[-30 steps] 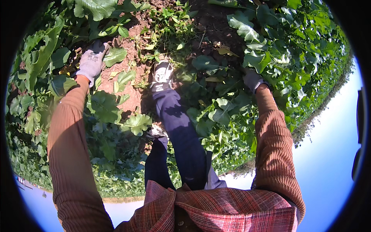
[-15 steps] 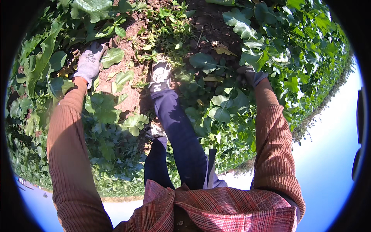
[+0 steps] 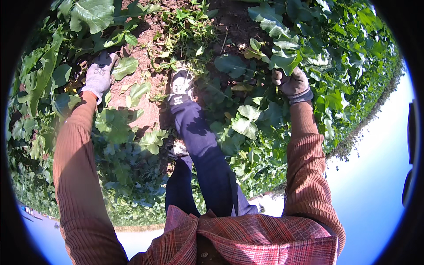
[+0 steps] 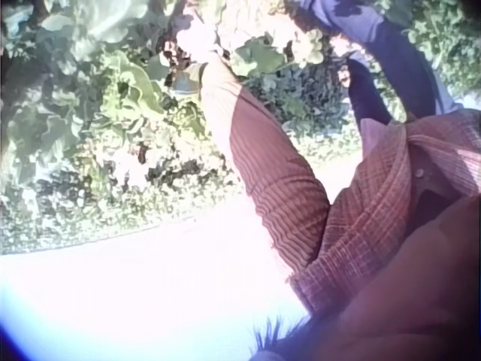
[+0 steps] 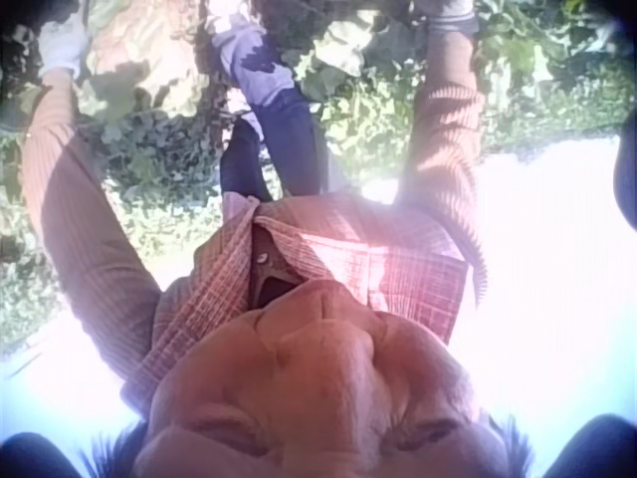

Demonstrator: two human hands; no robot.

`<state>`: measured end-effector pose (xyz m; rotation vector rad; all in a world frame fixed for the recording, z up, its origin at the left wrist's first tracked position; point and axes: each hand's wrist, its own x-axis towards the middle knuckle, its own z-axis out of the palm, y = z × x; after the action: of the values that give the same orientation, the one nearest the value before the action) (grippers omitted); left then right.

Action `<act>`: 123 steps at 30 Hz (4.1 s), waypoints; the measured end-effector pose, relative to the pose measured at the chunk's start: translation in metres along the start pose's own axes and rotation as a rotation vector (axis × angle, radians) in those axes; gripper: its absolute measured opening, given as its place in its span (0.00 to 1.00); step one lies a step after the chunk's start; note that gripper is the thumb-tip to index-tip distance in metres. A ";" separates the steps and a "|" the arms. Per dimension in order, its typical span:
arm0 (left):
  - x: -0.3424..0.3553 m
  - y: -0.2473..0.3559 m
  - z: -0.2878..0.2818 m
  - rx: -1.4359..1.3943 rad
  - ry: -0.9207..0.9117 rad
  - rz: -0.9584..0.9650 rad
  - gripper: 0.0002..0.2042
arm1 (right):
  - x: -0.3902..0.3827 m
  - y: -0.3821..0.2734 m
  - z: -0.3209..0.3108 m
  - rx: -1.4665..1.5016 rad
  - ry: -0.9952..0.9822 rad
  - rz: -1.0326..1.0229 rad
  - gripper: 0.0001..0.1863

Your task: The person walks through a field of leafy green plants, repeatedly bending to pull weeds from the soil by hand. They move along rows, clearing patches of ground between the crops and gathering the removed weeds in their hands.

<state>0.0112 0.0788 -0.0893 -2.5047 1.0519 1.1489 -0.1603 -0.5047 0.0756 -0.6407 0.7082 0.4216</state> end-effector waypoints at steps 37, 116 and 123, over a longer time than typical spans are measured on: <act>0.013 0.000 -0.032 -0.004 -0.267 -0.106 0.41 | -0.176 0.207 0.201 -1.654 0.138 -0.239 0.16; -0.085 0.125 -0.376 -0.315 -0.300 0.101 0.25 | 0.128 -0.386 0.044 -1.350 1.197 0.289 0.19; -0.077 0.128 -0.387 -0.367 -0.290 0.052 0.25 | 0.171 -0.393 0.039 -1.655 1.013 0.554 0.23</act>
<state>0.1174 -0.1434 0.2444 -2.4641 0.8986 1.7991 0.1945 -0.7418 0.1321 -2.3372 1.4529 1.2525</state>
